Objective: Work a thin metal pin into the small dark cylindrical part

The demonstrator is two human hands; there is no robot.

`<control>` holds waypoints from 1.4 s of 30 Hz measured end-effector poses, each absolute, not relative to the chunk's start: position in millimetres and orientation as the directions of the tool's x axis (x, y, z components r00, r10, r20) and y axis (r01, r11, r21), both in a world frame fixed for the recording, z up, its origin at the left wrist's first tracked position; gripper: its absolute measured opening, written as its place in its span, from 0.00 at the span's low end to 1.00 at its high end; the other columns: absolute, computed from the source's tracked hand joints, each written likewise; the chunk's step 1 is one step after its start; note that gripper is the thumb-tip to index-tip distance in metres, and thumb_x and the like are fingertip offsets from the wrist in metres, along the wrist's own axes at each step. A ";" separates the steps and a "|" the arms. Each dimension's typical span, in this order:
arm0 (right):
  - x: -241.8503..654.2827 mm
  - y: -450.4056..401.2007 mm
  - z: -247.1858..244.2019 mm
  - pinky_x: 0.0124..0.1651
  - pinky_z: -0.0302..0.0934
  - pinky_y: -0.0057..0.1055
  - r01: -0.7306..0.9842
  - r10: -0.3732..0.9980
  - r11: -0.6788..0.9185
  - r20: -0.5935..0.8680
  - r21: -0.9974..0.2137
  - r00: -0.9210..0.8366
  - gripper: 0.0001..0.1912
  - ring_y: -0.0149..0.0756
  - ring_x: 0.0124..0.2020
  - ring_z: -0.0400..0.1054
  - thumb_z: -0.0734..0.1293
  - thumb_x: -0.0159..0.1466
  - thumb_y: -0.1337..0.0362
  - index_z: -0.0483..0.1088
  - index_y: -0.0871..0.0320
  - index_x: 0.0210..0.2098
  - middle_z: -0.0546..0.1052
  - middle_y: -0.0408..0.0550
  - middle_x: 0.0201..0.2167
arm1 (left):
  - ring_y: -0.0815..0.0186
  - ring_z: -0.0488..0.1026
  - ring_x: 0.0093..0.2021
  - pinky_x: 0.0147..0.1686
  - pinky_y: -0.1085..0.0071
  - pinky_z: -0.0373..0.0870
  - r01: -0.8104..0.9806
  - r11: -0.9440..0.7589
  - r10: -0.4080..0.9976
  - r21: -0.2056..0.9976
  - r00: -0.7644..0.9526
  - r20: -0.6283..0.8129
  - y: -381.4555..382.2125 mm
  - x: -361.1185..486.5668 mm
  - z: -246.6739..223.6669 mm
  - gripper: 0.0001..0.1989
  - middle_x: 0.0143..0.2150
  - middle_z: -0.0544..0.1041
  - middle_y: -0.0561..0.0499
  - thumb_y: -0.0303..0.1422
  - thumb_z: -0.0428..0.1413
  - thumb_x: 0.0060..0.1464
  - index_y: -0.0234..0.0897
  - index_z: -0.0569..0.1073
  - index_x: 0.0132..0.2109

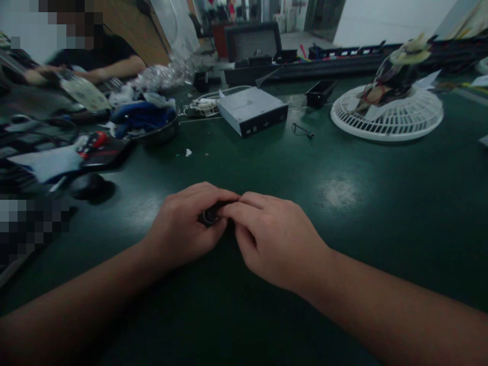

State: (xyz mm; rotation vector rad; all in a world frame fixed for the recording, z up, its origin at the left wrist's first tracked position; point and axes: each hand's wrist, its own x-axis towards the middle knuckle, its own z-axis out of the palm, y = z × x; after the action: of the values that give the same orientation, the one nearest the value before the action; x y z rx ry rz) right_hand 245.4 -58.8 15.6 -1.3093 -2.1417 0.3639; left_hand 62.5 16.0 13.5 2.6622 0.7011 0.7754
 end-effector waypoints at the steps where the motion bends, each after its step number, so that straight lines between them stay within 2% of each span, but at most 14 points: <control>1: 245.2 -58.6 15.8 0.45 0.65 0.33 0.717 0.880 0.469 0.344 -0.516 -0.329 0.17 0.36 0.43 0.72 0.63 0.67 0.74 0.75 0.57 0.51 0.78 0.46 0.44 | 0.64 0.75 0.40 0.41 0.68 0.72 0.371 -0.843 0.522 0.389 0.738 0.428 16.0 62.5 13.7 0.16 0.40 0.81 0.52 0.19 0.56 0.51 0.34 0.76 0.47; 8: 245.9 -58.5 15.4 0.46 0.64 0.32 0.679 0.852 0.522 0.358 -0.516 -0.383 0.16 0.35 0.44 0.71 0.63 0.67 0.74 0.74 0.57 0.51 0.77 0.46 0.44 | 0.63 0.75 0.39 0.40 0.67 0.72 0.362 -0.849 0.511 0.384 0.745 0.428 16.6 62.4 13.0 0.17 0.39 0.80 0.51 0.19 0.55 0.48 0.34 0.76 0.46; 18: 245.3 -58.2 14.1 0.44 0.63 0.30 0.686 0.855 0.515 0.371 -0.514 -0.363 0.16 0.34 0.42 0.72 0.63 0.66 0.74 0.75 0.57 0.51 0.77 0.45 0.43 | 0.64 0.74 0.39 0.40 0.68 0.72 0.346 -0.852 0.501 0.393 0.756 0.420 16.9 62.2 13.8 0.16 0.38 0.80 0.51 0.20 0.55 0.50 0.34 0.76 0.46; 42: 244.1 -58.6 16.4 0.43 0.63 0.33 0.730 0.890 0.454 0.298 -0.511 -0.345 0.14 0.36 0.40 0.72 0.63 0.67 0.72 0.73 0.55 0.50 0.78 0.45 0.40 | 0.62 0.72 0.40 0.42 0.65 0.69 0.371 -0.835 0.515 0.406 0.788 0.339 18.3 63.1 14.5 0.13 0.39 0.79 0.51 0.20 0.55 0.51 0.35 0.75 0.43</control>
State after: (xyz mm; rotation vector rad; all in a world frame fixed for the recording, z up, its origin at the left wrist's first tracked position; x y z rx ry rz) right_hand 244.1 -58.6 16.4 -1.3491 -2.1694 0.3909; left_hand 63.1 18.3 14.5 2.6598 0.6783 0.6363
